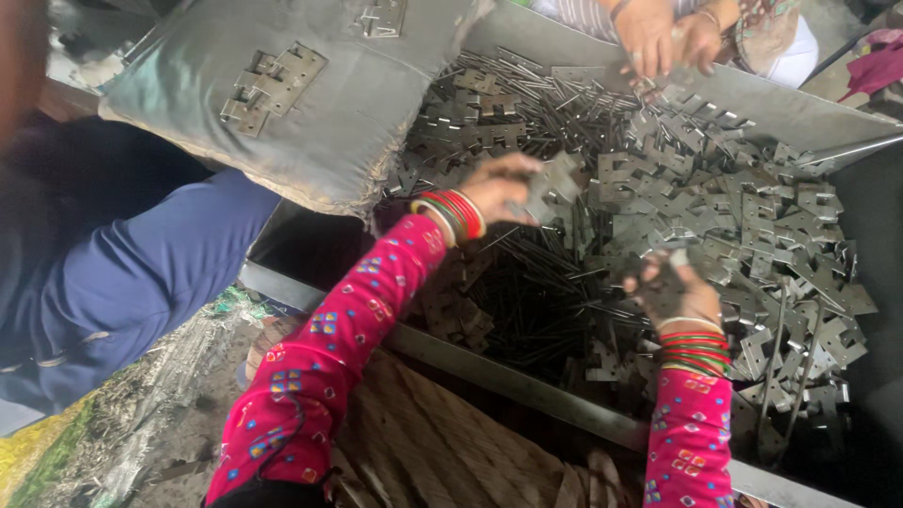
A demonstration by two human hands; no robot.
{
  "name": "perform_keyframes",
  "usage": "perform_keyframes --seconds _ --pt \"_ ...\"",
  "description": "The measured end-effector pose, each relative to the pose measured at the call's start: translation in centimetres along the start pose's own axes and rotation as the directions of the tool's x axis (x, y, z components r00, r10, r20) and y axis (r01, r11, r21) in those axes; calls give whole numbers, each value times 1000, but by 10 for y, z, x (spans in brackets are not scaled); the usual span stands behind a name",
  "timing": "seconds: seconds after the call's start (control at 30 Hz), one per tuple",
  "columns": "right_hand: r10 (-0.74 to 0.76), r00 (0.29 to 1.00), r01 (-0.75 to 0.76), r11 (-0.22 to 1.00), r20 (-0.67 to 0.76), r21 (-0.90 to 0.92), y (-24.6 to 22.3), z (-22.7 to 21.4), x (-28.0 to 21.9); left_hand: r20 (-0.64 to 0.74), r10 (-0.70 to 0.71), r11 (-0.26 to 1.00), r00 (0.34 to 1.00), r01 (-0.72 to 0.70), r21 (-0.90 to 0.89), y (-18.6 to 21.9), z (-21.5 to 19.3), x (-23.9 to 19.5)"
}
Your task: The person sorts metal hinges and pins from a large bin by picking up individual components and placing them onto a black cloth-covered surface.
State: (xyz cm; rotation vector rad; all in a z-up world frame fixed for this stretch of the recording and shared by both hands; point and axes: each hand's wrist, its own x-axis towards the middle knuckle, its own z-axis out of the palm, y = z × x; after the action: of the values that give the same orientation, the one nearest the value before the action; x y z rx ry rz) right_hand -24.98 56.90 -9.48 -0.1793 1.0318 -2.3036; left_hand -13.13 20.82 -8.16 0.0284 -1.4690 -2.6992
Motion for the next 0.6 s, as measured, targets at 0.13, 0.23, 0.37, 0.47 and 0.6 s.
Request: perform_keyframes --seconds 0.13,0.23,0.37,0.47,0.6 --pt "279 947 -296 950 -157 -97 46 28 5 -129 54 949 990 -10 316 -87 55 5" --pt "-65 993 74 -294 97 -953 87 30 2 -41 -26 883 999 42 467 -134 81 -21" --pt "-206 976 11 337 -63 -941 82 7 18 -354 301 565 886 133 814 -122 77 -27" --pt "-469 868 -97 -485 165 -869 42 -27 32 -379 233 657 896 143 740 -85 70 -24" --pt "-577 754 -255 -698 314 -670 17 -74 57 -96 439 391 893 -94 916 -53 78 -30"
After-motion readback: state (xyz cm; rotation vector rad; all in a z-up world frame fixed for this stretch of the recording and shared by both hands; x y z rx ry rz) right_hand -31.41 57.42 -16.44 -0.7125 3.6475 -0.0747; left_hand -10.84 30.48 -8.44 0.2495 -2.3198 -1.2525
